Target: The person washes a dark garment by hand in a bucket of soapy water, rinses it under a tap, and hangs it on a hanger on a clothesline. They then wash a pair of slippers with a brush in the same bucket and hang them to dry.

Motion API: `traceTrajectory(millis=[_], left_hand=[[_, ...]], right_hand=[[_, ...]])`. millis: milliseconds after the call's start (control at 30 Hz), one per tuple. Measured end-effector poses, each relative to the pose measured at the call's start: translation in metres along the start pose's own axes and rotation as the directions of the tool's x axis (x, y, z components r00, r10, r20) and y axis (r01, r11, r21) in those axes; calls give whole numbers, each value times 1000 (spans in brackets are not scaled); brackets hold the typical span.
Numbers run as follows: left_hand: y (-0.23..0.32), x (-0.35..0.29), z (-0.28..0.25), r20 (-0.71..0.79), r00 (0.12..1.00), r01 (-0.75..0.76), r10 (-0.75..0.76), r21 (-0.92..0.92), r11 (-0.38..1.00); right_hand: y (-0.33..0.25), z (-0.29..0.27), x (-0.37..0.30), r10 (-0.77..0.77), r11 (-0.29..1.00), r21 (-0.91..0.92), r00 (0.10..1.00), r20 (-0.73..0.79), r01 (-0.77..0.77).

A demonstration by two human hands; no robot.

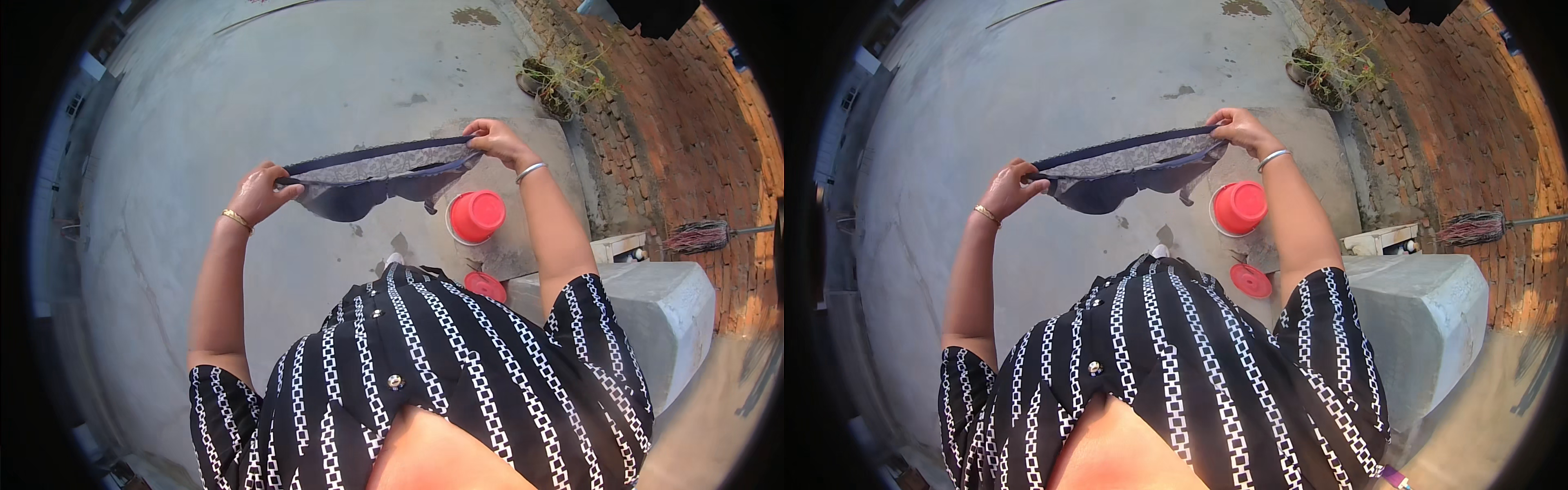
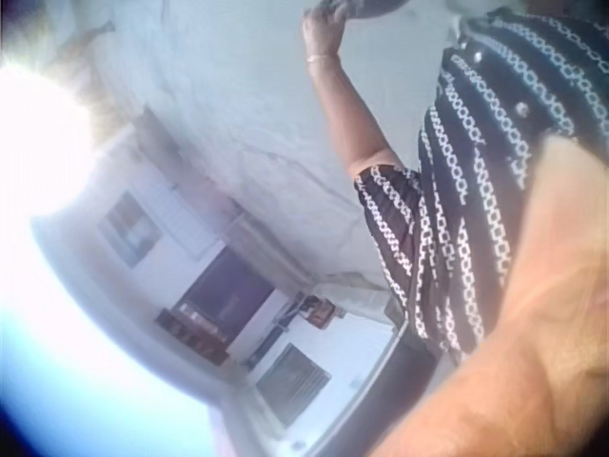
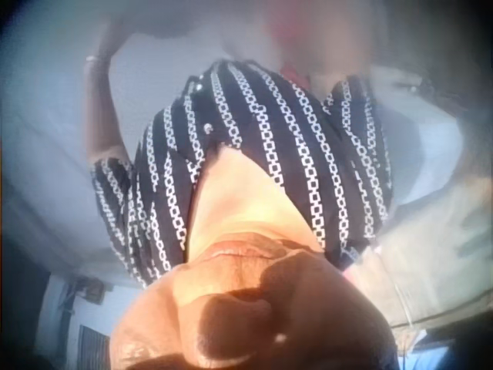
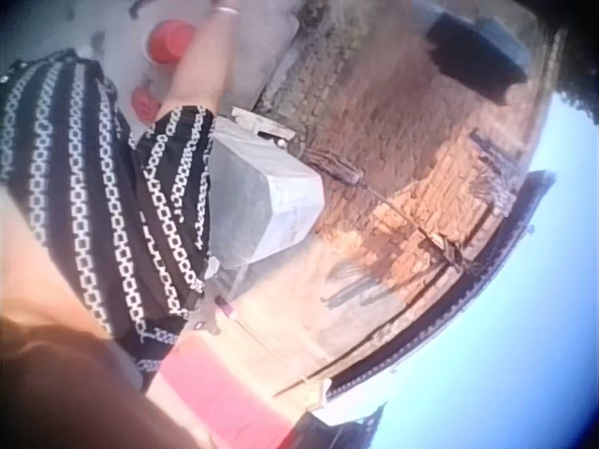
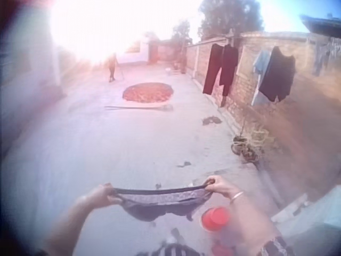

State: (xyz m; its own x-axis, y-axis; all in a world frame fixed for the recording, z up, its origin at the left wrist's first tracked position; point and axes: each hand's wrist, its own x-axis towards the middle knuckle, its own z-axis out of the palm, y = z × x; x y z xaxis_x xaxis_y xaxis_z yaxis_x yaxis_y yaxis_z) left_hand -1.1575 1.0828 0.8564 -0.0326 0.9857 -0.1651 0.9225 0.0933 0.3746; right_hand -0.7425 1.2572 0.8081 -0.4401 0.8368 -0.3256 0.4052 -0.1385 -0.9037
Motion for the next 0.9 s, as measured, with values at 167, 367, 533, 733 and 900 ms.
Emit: traceTrajectory(millis=[167, 367, 533, 733, 900], left_hand=[[-45, 84, -26, -182, 967, -195, 179, -77, 978], [3, 208, -51, -235, 832, -547, 503, -187, 816], [47, 393, -55, -249, 744, -664, 620, -170, 728], [107, 615, -57, -244, 639, -766, 730, -285, 576], [185, 758, -79, -292, 511, -852, 808, -294, 433]], right_hand=[[-12, -33, 98, -153, 837, -541, 984, -87, 83], [4, -67, 193, -65, 755, -651, 981, -182, -71], [7, -103, 316, -6, 688, -701, 964, -265, -188], [-70, -161, 418, -8, 946, -310, 952, -307, -93], [-156, -254, 468, -165, 897, -439, 892, -420, -41]])
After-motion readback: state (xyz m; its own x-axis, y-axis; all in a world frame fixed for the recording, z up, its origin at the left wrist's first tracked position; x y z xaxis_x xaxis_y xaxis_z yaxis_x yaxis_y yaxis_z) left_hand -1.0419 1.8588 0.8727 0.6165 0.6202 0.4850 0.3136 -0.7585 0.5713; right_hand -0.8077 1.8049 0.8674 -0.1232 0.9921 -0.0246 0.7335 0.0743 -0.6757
